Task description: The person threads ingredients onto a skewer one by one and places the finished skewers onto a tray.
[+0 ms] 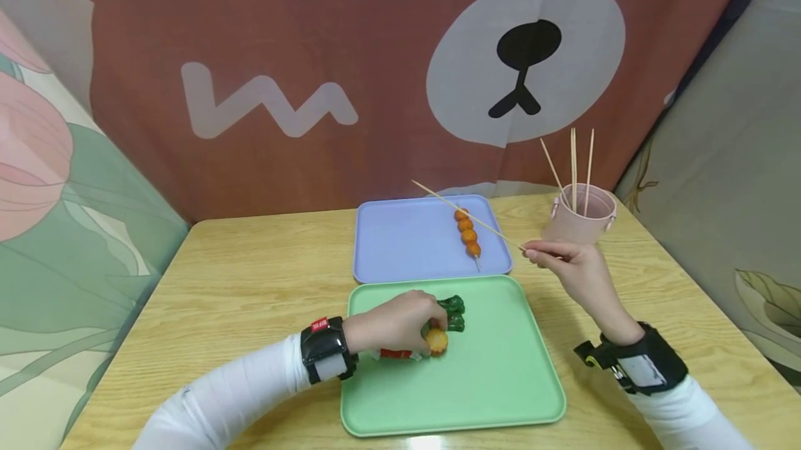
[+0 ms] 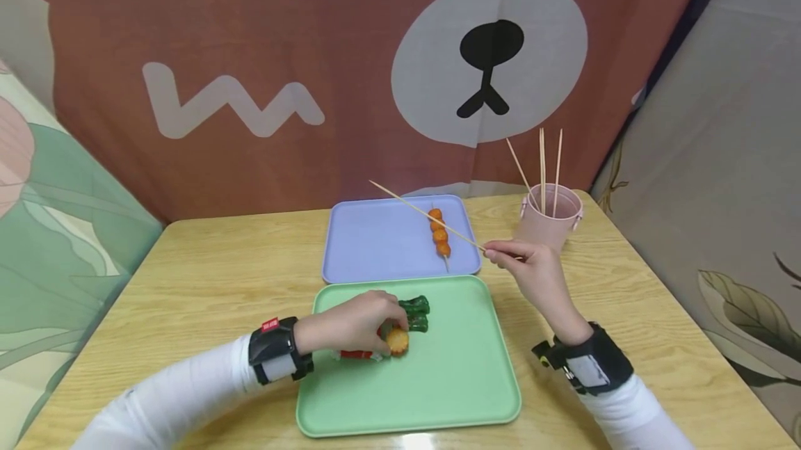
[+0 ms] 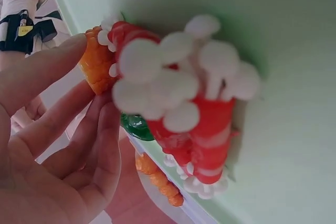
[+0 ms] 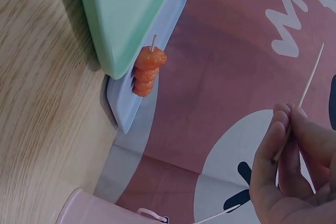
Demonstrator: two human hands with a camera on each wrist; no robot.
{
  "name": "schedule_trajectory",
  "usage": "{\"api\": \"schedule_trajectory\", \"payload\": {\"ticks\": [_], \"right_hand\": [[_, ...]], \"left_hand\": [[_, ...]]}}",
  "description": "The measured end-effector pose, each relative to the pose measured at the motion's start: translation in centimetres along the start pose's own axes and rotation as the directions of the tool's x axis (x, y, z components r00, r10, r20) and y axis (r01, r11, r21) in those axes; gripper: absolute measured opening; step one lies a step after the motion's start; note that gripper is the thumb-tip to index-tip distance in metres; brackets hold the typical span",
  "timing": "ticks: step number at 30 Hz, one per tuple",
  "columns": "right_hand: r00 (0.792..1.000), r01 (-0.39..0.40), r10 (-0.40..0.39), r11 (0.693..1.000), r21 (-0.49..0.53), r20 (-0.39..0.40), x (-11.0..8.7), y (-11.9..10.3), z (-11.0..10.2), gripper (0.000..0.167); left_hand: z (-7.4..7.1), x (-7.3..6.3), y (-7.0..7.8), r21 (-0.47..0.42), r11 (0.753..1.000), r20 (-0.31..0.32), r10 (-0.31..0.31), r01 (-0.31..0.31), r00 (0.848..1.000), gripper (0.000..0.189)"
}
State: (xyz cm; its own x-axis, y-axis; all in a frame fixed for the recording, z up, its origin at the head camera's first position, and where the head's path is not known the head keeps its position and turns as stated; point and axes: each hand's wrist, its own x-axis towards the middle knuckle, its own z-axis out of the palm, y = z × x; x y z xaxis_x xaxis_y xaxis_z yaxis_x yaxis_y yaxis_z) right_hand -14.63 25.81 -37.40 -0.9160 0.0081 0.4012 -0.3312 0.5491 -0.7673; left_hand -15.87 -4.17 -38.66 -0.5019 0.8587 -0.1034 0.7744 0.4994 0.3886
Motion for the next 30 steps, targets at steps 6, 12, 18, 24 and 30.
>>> {"api": "schedule_trajectory", "payload": {"ticks": [6,12,18,24,30], "right_hand": [[1.000,0.000,0.000,1.000,-0.001,0.002,-0.1,0.0,0.1,0.018],[1.000,-0.009,0.009,1.000,0.004,0.002,-0.2,0.0,0.1,0.019],[0.999,0.017,-0.017,1.000,0.011,-0.034,0.2,-1.6,0.1,0.017],[0.999,0.012,-0.011,1.000,0.016,-0.050,0.7,-1.7,0.3,0.018],[0.999,0.010,-0.007,0.998,0.057,-0.049,1.1,-2.1,0.6,0.020]], "left_hand": [[0.1,0.1,0.0,-0.056,0.998,0.013,-0.005,0.006,1.000,0.030],[0.2,0.0,-0.2,-0.104,0.994,0.012,-0.021,0.023,1.000,0.029],[-0.4,-0.4,-1.0,-0.261,0.962,-0.029,-0.084,0.074,0.996,0.027],[-1.7,-1.5,-2.5,-0.522,0.849,-0.135,-0.185,0.089,0.973,0.027],[-3.2,-2.3,-3.8,-0.694,0.720,-0.280,-0.259,-0.008,0.924,0.030]]}}
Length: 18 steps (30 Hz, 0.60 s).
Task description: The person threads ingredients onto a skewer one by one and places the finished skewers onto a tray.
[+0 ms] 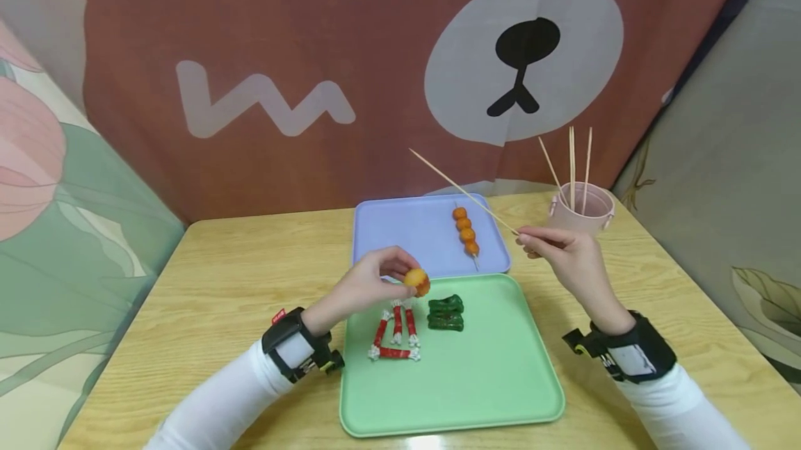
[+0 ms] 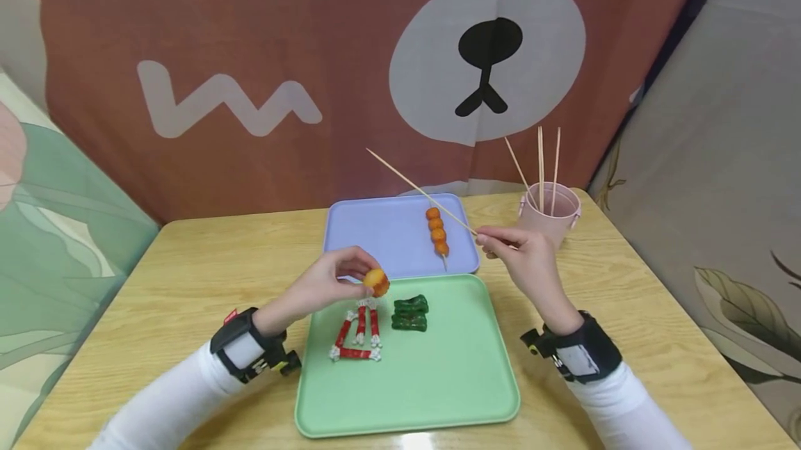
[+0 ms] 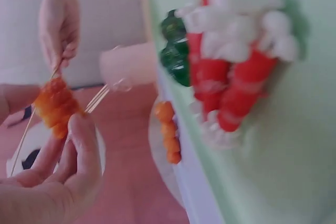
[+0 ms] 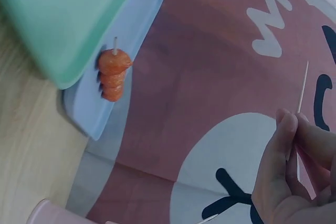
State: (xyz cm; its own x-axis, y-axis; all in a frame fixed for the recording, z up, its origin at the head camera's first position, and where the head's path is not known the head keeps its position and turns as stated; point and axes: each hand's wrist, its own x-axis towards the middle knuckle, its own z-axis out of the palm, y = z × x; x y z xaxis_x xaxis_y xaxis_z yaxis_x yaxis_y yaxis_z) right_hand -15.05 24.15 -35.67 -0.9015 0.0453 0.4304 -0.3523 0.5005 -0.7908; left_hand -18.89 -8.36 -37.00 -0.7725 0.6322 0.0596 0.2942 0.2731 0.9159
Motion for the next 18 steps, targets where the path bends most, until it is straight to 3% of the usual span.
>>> {"api": "schedule_trajectory", "payload": {"ticks": [6,9,14,18], "right_hand": [[0.999,0.045,-0.044,0.998,0.036,-0.006,0.5,-0.7,0.4,0.018],[0.999,0.052,-0.052,0.998,0.040,-0.017,0.7,-1.0,0.5,0.018],[0.997,0.071,-0.070,0.997,0.035,-0.019,0.7,-1.3,0.5,0.017],[0.997,0.080,-0.079,0.997,0.022,-0.010,0.7,-1.4,0.7,0.017]], "left_hand": [[-1.7,-0.1,0.6,-0.230,0.973,-0.126,-0.022,-0.008,0.992,0.033],[-2.3,0.0,0.8,-0.337,0.941,-0.151,-0.027,-0.025,0.988,0.034],[-3.2,0.0,1.1,-0.437,0.896,-0.192,-0.001,-0.085,0.981,0.038],[-4.0,0.0,1.6,-0.507,0.847,-0.269,0.020,-0.159,0.963,0.036]]}}
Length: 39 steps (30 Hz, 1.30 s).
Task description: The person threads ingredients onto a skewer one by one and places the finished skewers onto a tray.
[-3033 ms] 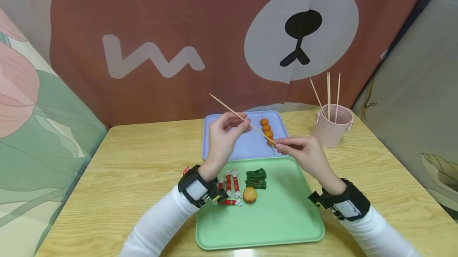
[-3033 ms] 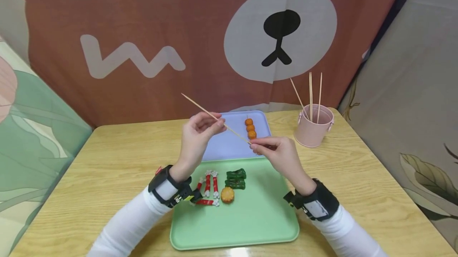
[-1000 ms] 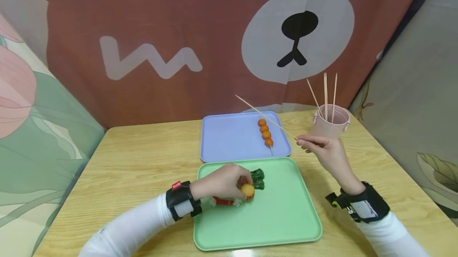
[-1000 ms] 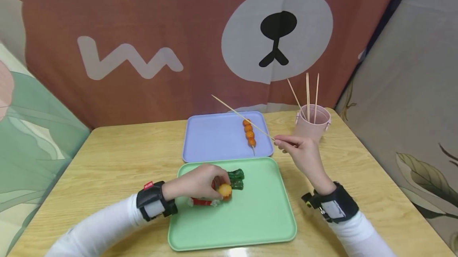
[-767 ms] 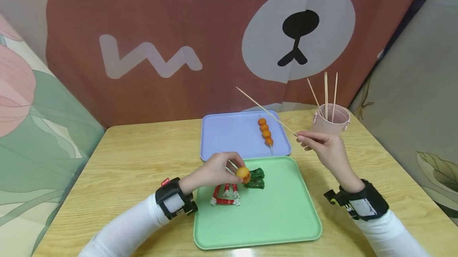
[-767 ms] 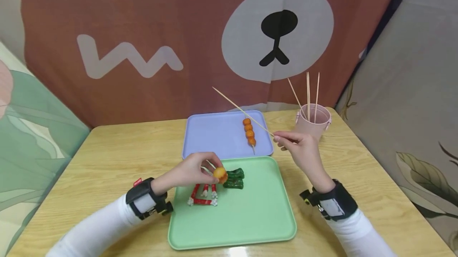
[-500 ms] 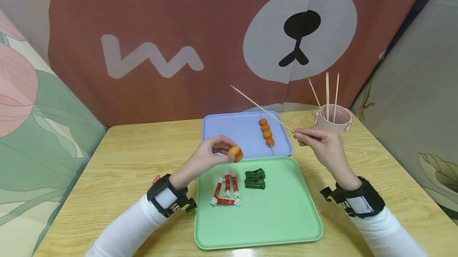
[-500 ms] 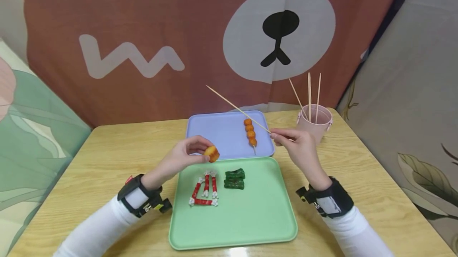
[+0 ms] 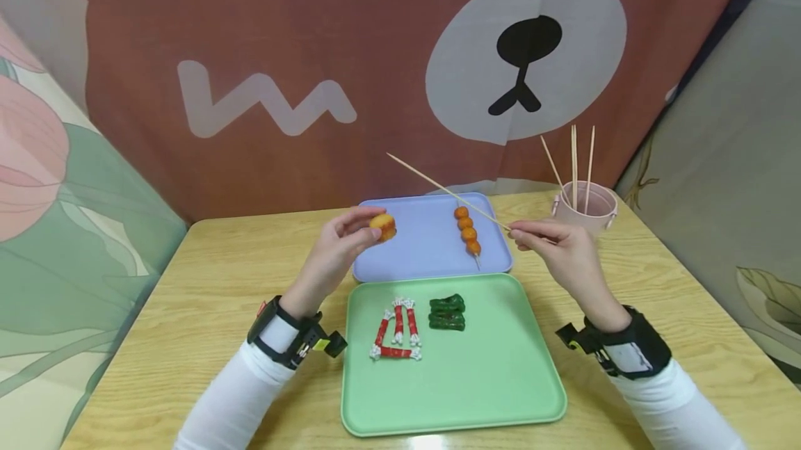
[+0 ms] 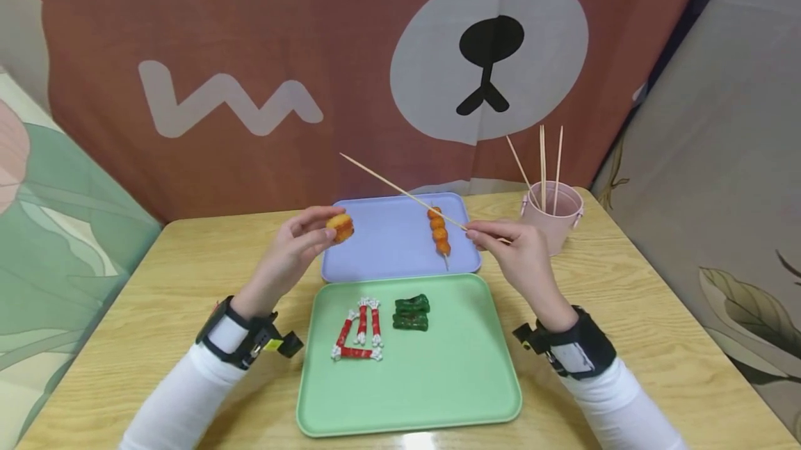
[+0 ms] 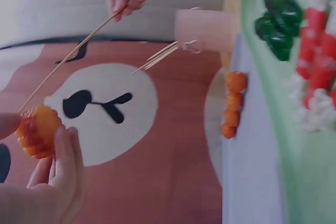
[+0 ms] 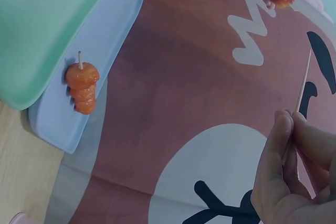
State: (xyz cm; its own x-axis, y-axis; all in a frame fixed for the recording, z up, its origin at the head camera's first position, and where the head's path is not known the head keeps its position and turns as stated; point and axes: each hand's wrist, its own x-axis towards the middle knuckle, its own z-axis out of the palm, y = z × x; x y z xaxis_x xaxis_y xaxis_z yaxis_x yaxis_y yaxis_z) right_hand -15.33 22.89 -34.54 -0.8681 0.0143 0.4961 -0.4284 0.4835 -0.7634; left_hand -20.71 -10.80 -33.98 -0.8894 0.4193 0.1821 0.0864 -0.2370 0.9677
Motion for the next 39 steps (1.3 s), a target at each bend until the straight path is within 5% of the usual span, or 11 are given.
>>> {"api": "schedule_trajectory", "payload": {"ticks": [8,19,30,39], "right_hand": [[0.999,0.025,-0.025,1.000,0.003,0.035,0.1,-0.8,0.5,0.017],[0.997,0.044,-0.045,0.999,0.017,0.069,0.1,-1.1,1.4,0.018],[0.995,0.029,-0.029,1.000,-0.002,0.097,0.6,-1.5,2.1,0.016],[0.994,0.029,-0.028,1.000,-0.003,0.106,0.6,-1.5,2.3,0.016]], "left_hand": [[-0.6,0.7,1.6,-0.183,0.974,-0.151,0.103,-0.130,0.983,0.018],[-1.1,1.6,3.2,-0.368,0.897,-0.365,0.104,-0.246,0.925,0.015],[-0.6,2.2,4.4,-0.431,0.848,-0.376,0.141,-0.308,0.916,0.020],[-0.4,2.1,4.1,-0.422,0.860,-0.376,0.121,-0.286,0.919,0.024]]}}
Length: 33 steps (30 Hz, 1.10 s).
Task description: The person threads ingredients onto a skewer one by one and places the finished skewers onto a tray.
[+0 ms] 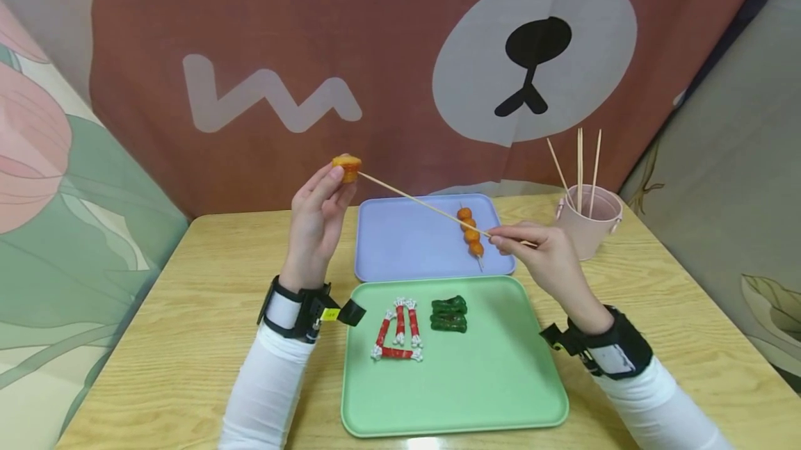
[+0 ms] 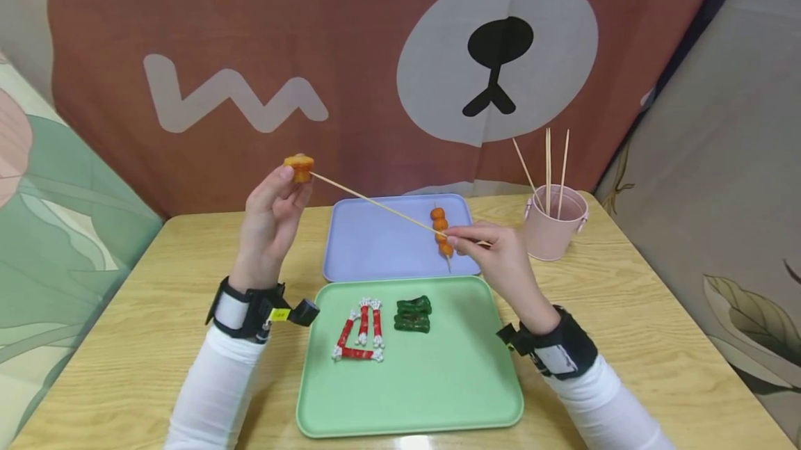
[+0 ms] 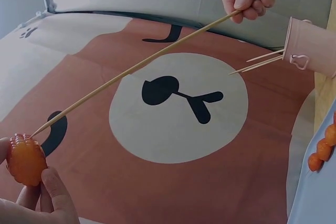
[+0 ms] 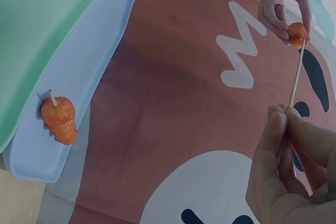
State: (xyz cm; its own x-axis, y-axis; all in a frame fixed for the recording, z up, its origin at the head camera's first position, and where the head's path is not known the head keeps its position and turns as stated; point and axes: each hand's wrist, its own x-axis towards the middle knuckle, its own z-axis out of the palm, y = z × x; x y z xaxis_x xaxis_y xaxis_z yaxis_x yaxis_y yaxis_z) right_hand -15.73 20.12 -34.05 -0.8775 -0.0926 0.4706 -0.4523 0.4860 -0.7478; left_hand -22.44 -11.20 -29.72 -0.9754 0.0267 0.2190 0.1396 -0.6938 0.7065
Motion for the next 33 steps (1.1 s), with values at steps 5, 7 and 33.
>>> {"api": "schedule_trajectory", "payload": {"ticks": [5,7,33], "right_hand": [[1.000,-0.002,0.002,1.000,-0.019,0.006,-0.1,0.0,0.0,0.016],[1.000,-0.001,0.001,1.000,-0.020,0.006,-0.1,0.0,0.0,0.016],[1.000,-0.016,0.017,0.999,-0.047,0.008,-0.4,-0.2,0.4,0.015]], "left_hand": [[-0.1,-0.1,0.0,-0.001,1.000,0.013,0.003,-0.003,1.000,0.024],[-0.1,-0.2,0.0,0.000,1.000,0.016,0.004,-0.004,1.000,0.024],[0.8,-0.6,-1.6,0.096,0.995,0.022,-0.013,0.011,1.000,0.019]]}}
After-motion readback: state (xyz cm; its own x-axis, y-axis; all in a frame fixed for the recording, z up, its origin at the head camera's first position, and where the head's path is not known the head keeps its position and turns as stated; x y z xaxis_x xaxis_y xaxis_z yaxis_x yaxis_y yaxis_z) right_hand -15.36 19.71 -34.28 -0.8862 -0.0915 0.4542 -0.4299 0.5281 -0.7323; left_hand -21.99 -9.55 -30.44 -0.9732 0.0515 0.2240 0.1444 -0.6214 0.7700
